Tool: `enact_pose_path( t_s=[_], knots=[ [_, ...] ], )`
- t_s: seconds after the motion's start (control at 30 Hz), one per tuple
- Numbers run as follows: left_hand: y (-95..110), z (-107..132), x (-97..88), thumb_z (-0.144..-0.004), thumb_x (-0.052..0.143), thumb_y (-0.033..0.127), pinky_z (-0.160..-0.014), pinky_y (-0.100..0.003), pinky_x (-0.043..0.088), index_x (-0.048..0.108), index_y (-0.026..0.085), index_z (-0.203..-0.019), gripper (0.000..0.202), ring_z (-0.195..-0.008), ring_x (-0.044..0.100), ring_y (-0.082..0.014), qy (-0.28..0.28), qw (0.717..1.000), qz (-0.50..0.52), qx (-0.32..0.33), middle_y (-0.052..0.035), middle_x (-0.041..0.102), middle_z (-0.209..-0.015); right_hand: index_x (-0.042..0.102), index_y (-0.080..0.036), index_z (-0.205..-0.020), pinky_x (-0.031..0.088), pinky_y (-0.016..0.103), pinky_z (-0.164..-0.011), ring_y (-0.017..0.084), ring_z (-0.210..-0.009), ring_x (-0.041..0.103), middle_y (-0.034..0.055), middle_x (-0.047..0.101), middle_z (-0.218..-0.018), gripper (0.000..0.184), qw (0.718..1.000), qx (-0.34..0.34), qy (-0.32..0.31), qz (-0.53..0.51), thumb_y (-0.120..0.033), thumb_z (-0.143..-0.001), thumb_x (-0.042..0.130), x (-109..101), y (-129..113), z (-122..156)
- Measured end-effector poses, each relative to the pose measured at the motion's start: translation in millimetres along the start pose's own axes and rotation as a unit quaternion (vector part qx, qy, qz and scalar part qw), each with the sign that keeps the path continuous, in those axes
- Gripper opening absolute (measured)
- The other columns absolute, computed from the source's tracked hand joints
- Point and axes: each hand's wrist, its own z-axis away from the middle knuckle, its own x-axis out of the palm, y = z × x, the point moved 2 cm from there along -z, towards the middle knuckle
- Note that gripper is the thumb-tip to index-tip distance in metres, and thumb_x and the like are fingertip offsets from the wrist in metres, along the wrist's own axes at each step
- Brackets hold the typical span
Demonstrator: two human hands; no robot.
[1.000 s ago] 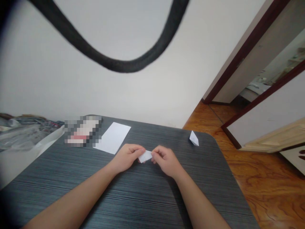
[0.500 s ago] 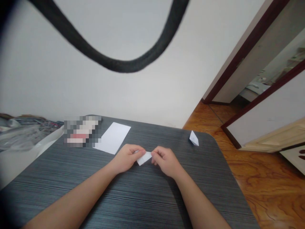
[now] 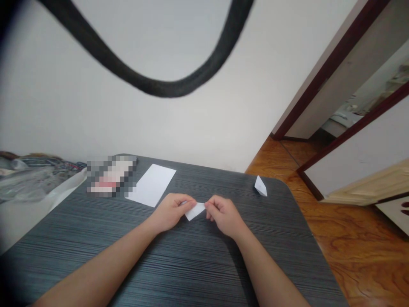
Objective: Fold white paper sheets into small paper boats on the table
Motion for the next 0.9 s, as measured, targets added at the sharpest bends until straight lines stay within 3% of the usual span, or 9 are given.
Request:
enact_pose_path(
  t_s=[0.27, 0.37, 0.47, 0.63, 0.9],
  knots=[
    [-2.7, -2.0, 0.8, -0.081, 0.051, 0.033, -0.065, -0.024, 0.042, 0.066, 0.018, -0.094, 0.025, -0.072, 0.057, -0.0148, 0.027, 0.999, 0.024, -0.018, -0.0028, 0.066, -0.085, 0.053, -0.018, -0.065, 0.041, 0.022, -0.052, 0.01, -0.05, 0.051, -0.002, 0.054, -0.055, 0.026, 1.0, -0.006, 0.003, -0.027, -0.028, -0.088, 0.046, -0.4, 2.9, 0.9],
    [-3.2, -2.5, -0.3, -0.082, 0.049, 0.033, -0.061, -0.023, 0.042, 0.063, 0.016, -0.09, 0.024, -0.067, 0.055, -0.0131, 0.028, 0.998, 0.051, -0.026, -0.0022, 0.064, -0.079, 0.058, -0.018, -0.086, 0.042, 0.023, -0.055, 0.011, -0.056, 0.053, -0.0002, 0.059, -0.067, 0.012, 0.996, -0.029, 0.008, -0.079, -0.025, -0.086, 0.048, 0.3, 5.5, 1.5],
    [-3.1, -2.3, -0.5, -0.083, 0.048, 0.033, -0.059, -0.022, 0.041, 0.062, 0.016, -0.09, 0.023, -0.064, 0.053, -0.0119, 0.021, 0.997, 0.067, -0.025, -0.0014, 0.061, -0.077, 0.056, -0.02, -0.106, 0.042, 0.024, -0.056, 0.011, -0.06, 0.054, 0.0, 0.059, -0.073, 0.023, 0.993, -0.043, -0.001, -0.111, -0.022, -0.084, 0.052, 1.5, 7.0, 2.1],
    [-1.9, -1.6, 3.1, -0.083, 0.048, 0.034, -0.056, -0.021, 0.039, 0.062, 0.016, -0.089, 0.023, -0.062, 0.051, -0.0115, -0.016, 0.997, 0.068, -0.017, -0.0007, 0.059, -0.072, 0.064, -0.02, -0.098, 0.042, 0.024, -0.057, 0.012, -0.064, 0.054, 0.0013, 0.059, -0.074, 0.018, 0.997, -0.06, 0.0, -0.057, -0.02, -0.083, 0.053, 1.0, 5.6, 1.0],
    [0.4, -2.1, 5.3, -0.081, 0.053, 0.029, -0.07, -0.024, 0.042, 0.066, 0.016, -0.093, 0.022, -0.08, 0.056, -0.0158, -0.013, 0.999, 0.027, 0.038, -0.0045, 0.064, -0.088, 0.066, -0.02, -0.092, 0.045, 0.027, -0.068, 0.015, -0.073, 0.057, 0.0025, 0.064, -0.08, 0.016, 0.998, -0.056, 0.023, -0.016, -0.021, -0.083, 0.053, -2.2, 2.6, -1.2]
  ],
)
